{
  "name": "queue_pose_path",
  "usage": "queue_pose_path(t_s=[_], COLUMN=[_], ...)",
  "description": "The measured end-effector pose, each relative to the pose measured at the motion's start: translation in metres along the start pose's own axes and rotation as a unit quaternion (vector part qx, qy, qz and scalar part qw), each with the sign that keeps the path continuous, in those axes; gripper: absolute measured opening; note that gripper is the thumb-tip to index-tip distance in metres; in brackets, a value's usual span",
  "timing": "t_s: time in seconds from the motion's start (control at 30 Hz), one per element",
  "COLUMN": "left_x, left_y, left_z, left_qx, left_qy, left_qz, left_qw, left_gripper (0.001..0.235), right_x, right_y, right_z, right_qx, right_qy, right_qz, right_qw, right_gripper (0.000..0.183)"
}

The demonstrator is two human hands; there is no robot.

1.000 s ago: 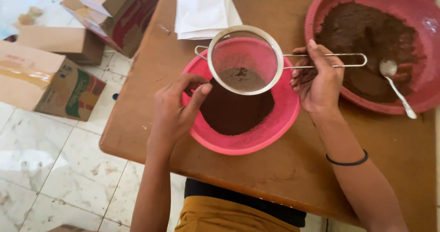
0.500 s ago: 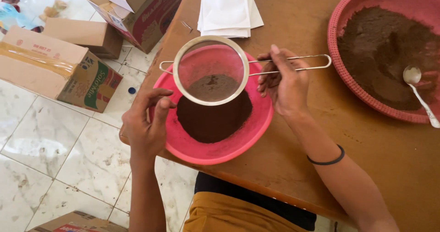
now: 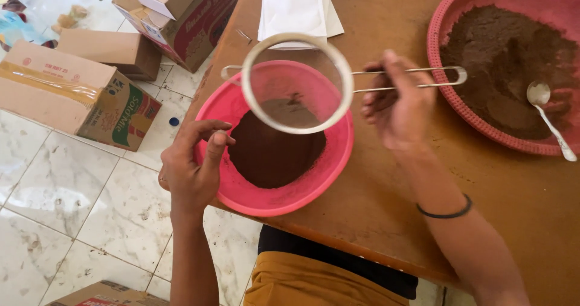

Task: The person scoops a dark brown powder from a red tray using a spoon and transfers it into a metal sieve held over a pink bowl. They shake the sieve to sift the powder into the bowl, repeating this process multiple times throughout the video.

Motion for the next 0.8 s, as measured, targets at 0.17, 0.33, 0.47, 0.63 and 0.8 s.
queue_pose_path(t_s=[0.17, 0.33, 0.47, 0.63, 0.8], left_x=[-0.050, -0.110, -0.160, -0.212, -0.198], left_y=[0.020, 0.055, 0.099, 0.166, 0.275], left_z=[-0.004, 0.004, 0.009, 0.004, -0.010], left_qx=[0.072, 0.142, 0.205, 0.245, 0.324], left_qy=[-0.012, 0.084, 0.157, 0.226, 0.220], left_qz=[-0.044, -0.026, 0.051, 0.075, -0.012], left_qw=[0.996, 0.986, 0.965, 0.940, 0.920], left_gripper=[0.021, 0.018, 0.023, 0.022, 0.028], right_x=[0.048, 0.077, 0.091, 0.116, 0.135], right_y=[-0.059, -0.123, -0.178, -0.233, -0.269], right_z=[0.009, 0.022, 0.038, 0.050, 0.066], right_qx=[-0.114, -0.163, -0.231, -0.298, -0.356], right_qy=[-0.026, -0.062, -0.078, -0.137, -0.237], right_qz=[0.046, 0.061, 0.052, 0.029, 0.046], right_qw=[0.992, 0.983, 0.969, 0.944, 0.903], right_gripper=[0.027, 0.027, 0.026, 0.027, 0.026])
Point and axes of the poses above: each hand's wrist, its own z-axis away from the middle knuckle, its own y-axis out of the palm, x = y × z, the point moved 9 cm from there along -z, towards the middle knuckle, and after that the axes turned 1 degree about z, right-handed, at the moved point
